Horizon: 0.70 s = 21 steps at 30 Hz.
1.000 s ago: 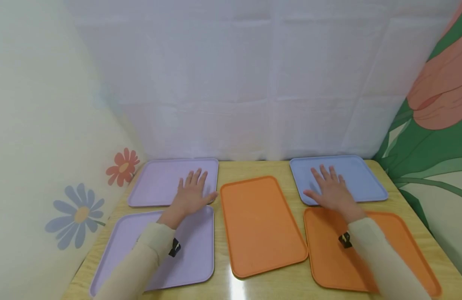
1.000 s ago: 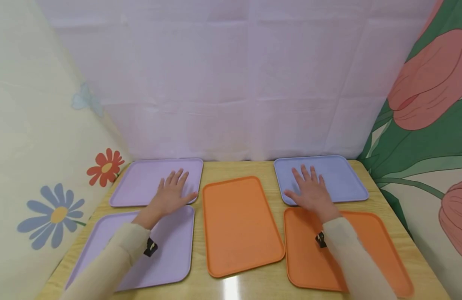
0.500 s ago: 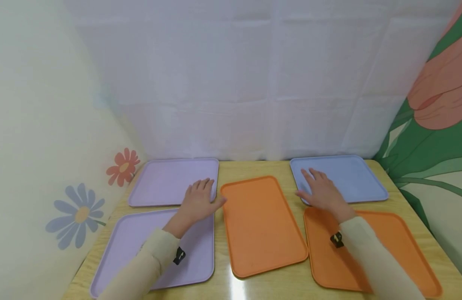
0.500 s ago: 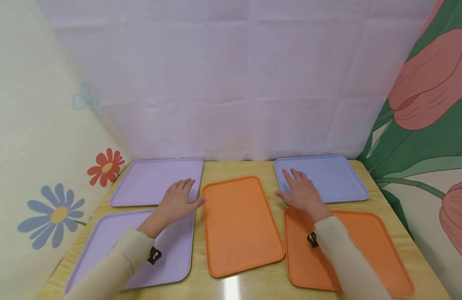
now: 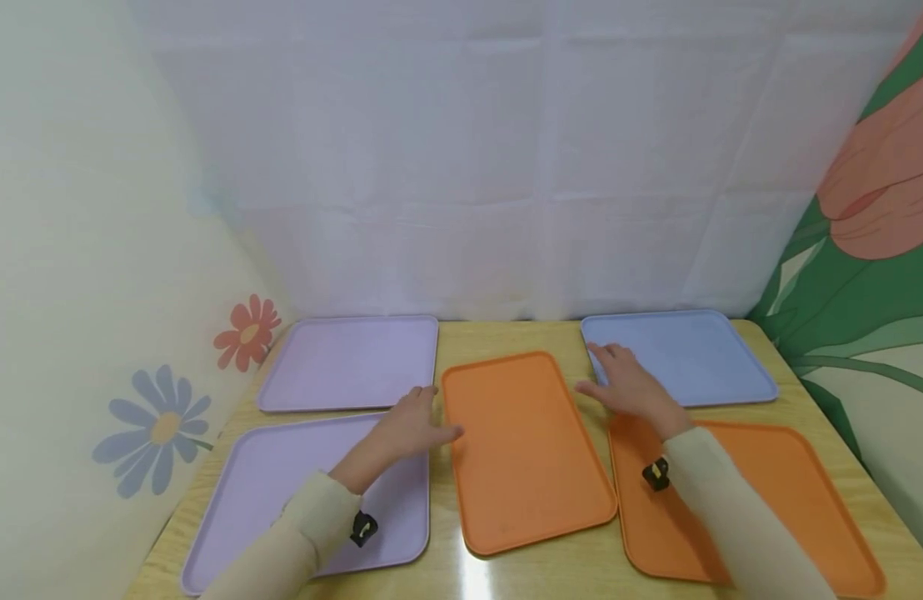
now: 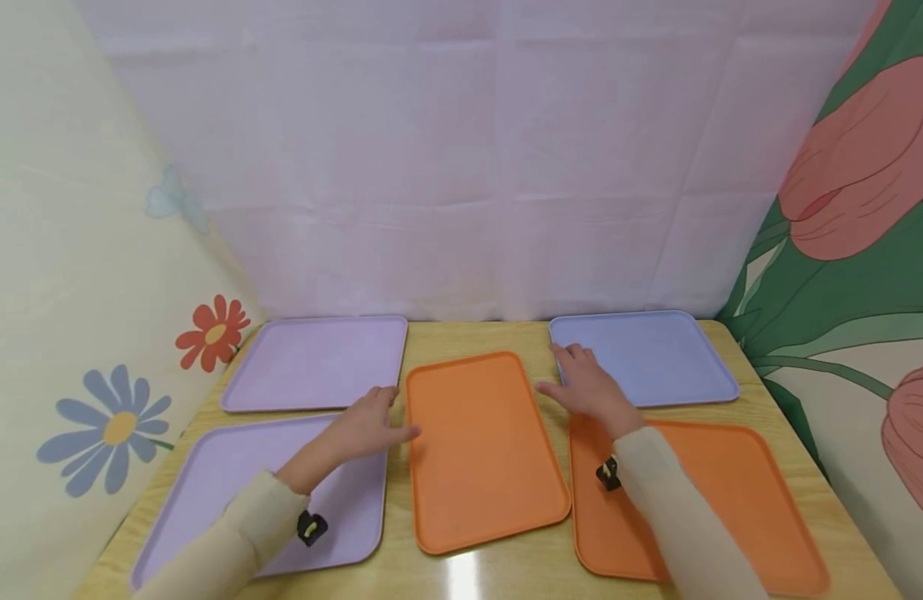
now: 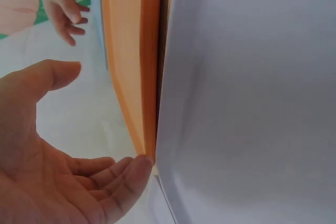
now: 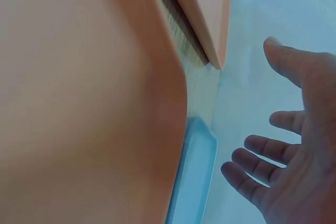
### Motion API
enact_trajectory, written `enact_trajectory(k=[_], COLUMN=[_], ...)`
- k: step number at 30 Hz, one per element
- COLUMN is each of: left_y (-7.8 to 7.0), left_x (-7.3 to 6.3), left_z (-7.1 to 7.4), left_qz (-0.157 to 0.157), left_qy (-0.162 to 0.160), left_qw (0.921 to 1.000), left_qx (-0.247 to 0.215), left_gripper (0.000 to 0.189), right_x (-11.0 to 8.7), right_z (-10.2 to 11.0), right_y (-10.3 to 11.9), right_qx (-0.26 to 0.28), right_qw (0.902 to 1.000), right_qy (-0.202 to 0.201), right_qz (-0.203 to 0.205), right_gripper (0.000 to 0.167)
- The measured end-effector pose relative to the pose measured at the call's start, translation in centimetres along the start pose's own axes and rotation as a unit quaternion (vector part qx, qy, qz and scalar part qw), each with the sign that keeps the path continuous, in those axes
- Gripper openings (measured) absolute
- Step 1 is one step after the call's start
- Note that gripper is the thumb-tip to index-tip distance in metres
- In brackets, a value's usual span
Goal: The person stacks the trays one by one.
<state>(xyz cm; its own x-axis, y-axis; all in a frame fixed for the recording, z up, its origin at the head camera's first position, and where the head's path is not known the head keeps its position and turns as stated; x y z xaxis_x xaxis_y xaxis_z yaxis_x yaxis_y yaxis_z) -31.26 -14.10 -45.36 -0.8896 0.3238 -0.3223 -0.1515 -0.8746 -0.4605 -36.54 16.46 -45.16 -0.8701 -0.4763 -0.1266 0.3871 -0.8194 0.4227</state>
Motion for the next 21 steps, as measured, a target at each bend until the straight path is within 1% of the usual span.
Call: enact_trajectory(k=[3,5,8,14,16,19,21], left_y=[-0.2,-0.2,-0.3,-0.8,-0.9,-1.1,-1.2], left_x=[-0.3,-0.4,-0.7,-1.1,-1.2,-1.2,-1.2], left_z=[-0.8,-1.2,-1.5,-2.2,-2.4,-3.0,-3.4], left_qz=[-0.001,-0.001,-0.003,-0.01,-0.008,-0.01,-0.013], left_qy=[0.018,0.022,0.021,0.02,0.021,0.023,0.027], left_qw=[0.9996,0.9996,0.9995,0.9991,0.999,0.999,0.9986], left_qx=[-0.02,-0.02,-0.024,-0.035,-0.038,-0.038,-0.043], left_gripper=[0.092,0.093,0.09,0.078,0.066,0.041,0.032], right_x=[0.5,0.8,1.4,2.3,2.5,3.0,3.4], right_z=[-0.2,-0.5,-0.9,-1.4,-1.6,-1.9,-2.2], right_y=[0.3,0.3,0.3,0.6,0.9,1.2,1.2], right_qx=[0.012,0.021,0.043,0.082,0.082,0.084,0.084], right_qw=[0.9999,0.9996,0.9985,0.9947,0.9944,0.9938,0.9935], right_qy=[0.009,0.018,0.034,0.061,0.067,0.074,0.077], right_qz=[0.004,0.004,0.004,-0.004,-0.004,-0.004,-0.006], right_gripper=[0.078,0.077,0.074,0.065,0.063,0.061,0.061])
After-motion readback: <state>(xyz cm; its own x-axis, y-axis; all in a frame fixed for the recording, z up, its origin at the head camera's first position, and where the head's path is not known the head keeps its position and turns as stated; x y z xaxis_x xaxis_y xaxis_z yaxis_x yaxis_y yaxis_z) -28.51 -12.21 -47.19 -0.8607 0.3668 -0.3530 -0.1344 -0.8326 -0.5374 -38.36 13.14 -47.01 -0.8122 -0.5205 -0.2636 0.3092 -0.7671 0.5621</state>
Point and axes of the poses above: each hand's wrist, its own x-axis towards the middle knuckle, its own z-axis out of the back of the hand, y = z × x, the point moved 10 cm from there along x, towards the middle knuckle, and after that the axes turned 13 degrees about y, right-handed, at the moved point
